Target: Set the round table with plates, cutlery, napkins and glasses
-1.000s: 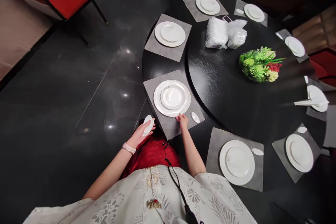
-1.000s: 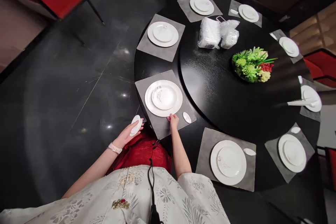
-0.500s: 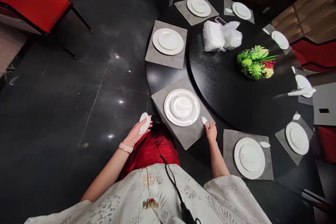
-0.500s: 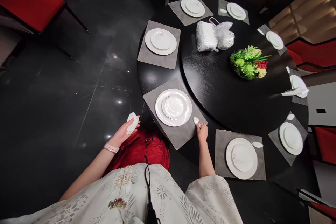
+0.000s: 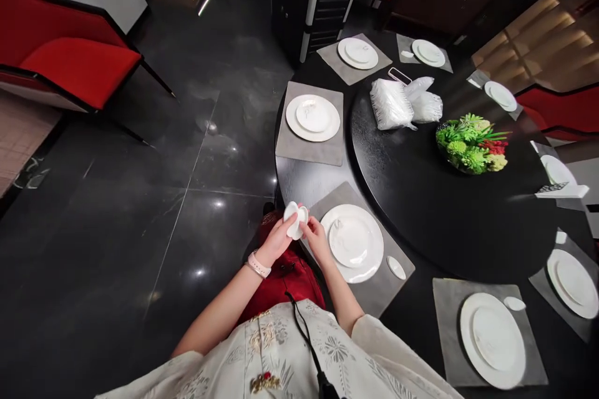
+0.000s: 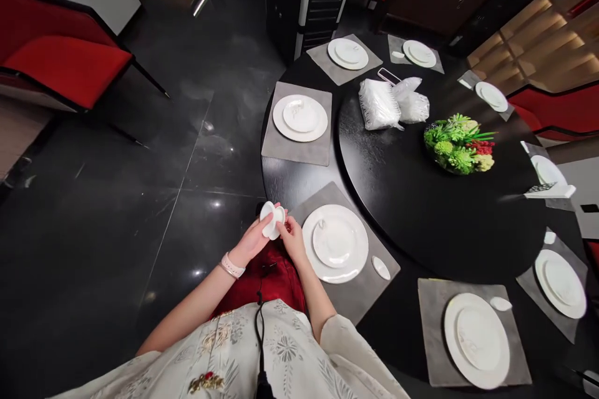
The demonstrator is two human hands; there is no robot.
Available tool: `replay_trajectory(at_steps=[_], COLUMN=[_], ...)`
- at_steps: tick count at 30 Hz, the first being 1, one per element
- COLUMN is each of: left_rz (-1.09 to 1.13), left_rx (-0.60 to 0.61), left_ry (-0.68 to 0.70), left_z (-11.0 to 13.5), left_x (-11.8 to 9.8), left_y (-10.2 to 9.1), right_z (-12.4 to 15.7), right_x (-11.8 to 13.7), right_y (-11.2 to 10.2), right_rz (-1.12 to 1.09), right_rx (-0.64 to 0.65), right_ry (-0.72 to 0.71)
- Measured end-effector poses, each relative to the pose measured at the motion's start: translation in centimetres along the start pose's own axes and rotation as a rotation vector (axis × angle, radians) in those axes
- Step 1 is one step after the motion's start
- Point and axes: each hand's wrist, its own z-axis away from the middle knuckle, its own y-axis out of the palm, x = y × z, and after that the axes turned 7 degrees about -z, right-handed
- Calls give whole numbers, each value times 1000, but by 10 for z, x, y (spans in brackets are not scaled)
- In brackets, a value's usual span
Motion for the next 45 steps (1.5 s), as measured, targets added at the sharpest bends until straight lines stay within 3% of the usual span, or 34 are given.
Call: replay_trajectory(at_steps=[3,6,8,11,14,17,19,24,31,36,38,42,45], left_rz=[-8,-67,-140,-229,-265,-277,-289,-310,-441,-524,-561,-649,-706], left_rx=[-10,-66,-136,-265,-394,-450,-443,-381,-240,-193,-193,-171,-175], left_ry=[17,24,6,-33,-73,-103,-120,-193,-303,-342,-346,-368,-366], left_z=[-41,-78,-96,-112,-121,-130,-141,-181,-252,-302,-320,-354,-377], left_x=[-50,-109,-146,-189,-213,-228,-235,-260,-319,-378,-402,-444,-464], left_y=[-7,-22,-39,-71,-100,-114,-117,-112,-107,-113,-118,-129,-133], right_z=[-71,-154,-208,-273,-311,-323,-321,-311,-337,-347,-347,-341,-336], right_x=[21,44,53,51,34,15,5,-7,3,6,5,2,1], right_y=[-22,-53,-74,-102,-123,-139,-145,-130,-101,-86,-81,-72,-67], right_rz=[-37,-35,57,345,602,670,673,659,748,771,744,753,788], right_rx=[-46,-265,-339,-344,-252,-158,-194,-637,-791,-1058,-1044,-854,-846], right_ry=[-17,-180,-299,-358,-284,-184,-144,-155,-41,156,196,197,221])
